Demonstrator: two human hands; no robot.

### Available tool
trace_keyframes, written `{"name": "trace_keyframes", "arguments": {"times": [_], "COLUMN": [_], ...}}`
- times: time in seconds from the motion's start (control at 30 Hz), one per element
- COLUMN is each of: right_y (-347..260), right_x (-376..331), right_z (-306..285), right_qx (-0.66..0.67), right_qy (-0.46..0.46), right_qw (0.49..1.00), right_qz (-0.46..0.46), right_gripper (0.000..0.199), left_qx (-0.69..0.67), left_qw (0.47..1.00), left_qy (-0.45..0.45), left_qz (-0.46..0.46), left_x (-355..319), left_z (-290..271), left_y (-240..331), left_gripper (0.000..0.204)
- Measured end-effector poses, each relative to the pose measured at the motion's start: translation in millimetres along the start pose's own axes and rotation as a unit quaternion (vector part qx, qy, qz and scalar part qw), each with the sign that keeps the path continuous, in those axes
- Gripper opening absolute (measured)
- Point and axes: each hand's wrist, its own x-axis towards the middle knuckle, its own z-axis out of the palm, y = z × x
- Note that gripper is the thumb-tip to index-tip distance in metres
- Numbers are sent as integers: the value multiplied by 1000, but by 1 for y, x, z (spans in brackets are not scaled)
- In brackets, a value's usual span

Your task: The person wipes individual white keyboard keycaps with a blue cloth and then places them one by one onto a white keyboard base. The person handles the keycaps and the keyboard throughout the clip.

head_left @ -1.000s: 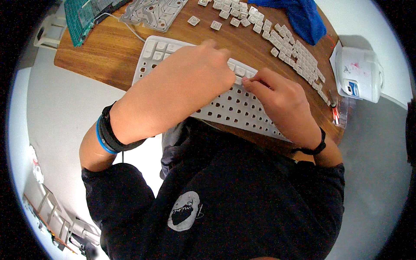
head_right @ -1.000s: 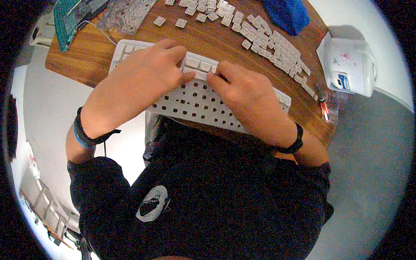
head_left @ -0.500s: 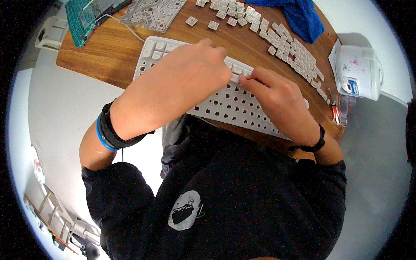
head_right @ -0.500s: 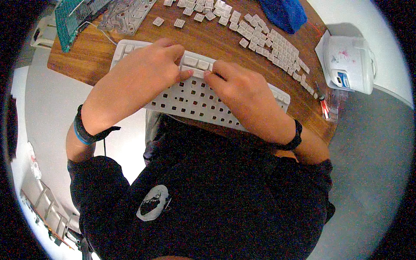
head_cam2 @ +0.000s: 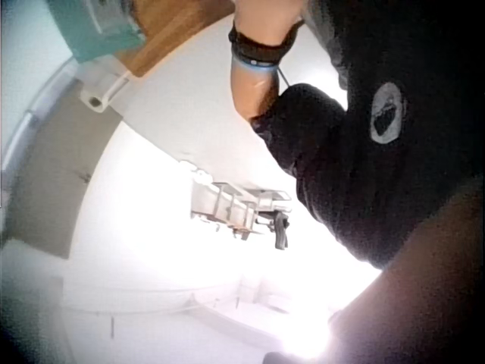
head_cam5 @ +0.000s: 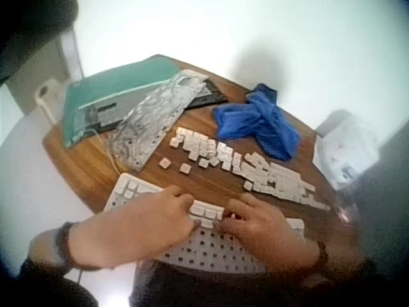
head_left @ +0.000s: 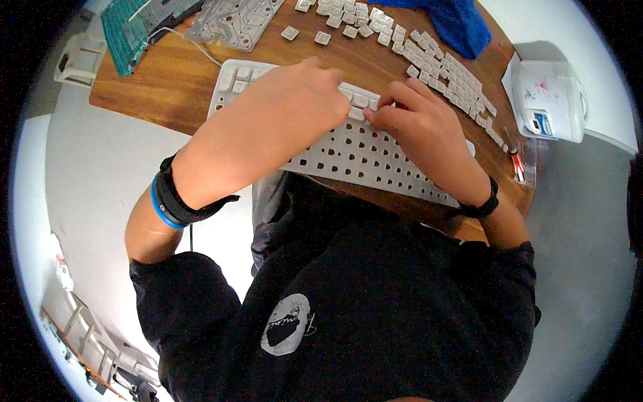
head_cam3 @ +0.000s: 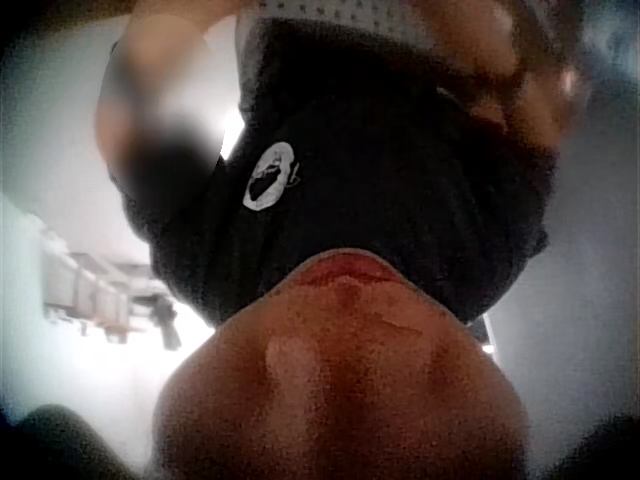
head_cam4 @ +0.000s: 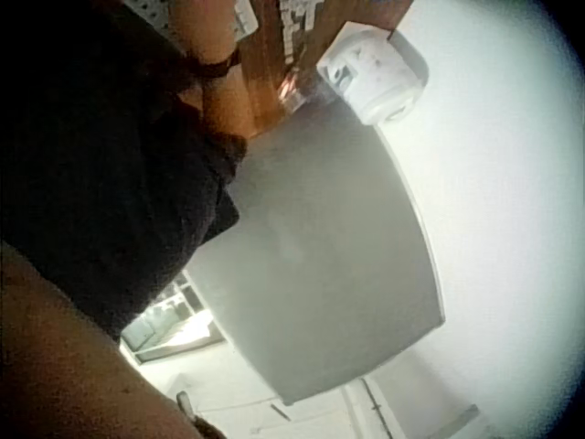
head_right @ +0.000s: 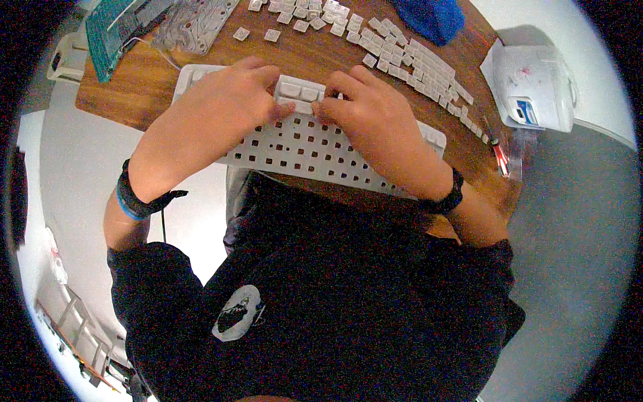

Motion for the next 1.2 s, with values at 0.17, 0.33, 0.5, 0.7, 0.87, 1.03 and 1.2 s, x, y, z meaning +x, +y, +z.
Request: {"name": "trace_keyframes", "arguments": {"times": [0.17, 0.33, 0.5, 0.7, 0.87, 1.03, 1.2], "right_y": [14, 20, 14, 19, 25, 36, 42], "right_x": [-8, -21, -22, -22, -17, -22, -22], "right_z": [4, 0, -26, -32, -34, -25, -26], "right_qx": [59, 162, 205, 252, 245, 248, 241], "right_qy": [2, 31, -54, -38, 1, 39, 74], "right_qw": [998, 985, 975, 966, 969, 967, 967], "right_qz": [15, 44, 65, 50, -21, -32, -27], "right_gripper": [19, 49, 79, 55, 25, 20, 23], "left_qx": [-8, -47, -166, -433, -451, -454, -277], "left_qw": [999, 999, 985, 893, 877, 880, 954], "left_qy": [22, -26, 51, 49, 56, 31, -8], "left_qz": [29, -1, -26, -116, -154, -139, -114], "left_x": [-3, 3, 19, 42, 49, 59, 55], "left_z": [5, -12, -13, 2, 5, 4, -5], "left_y": [-11, -14, 6, 19, 25, 30, 26], "left_gripper": [27, 29, 37, 47, 52, 52, 36]}}
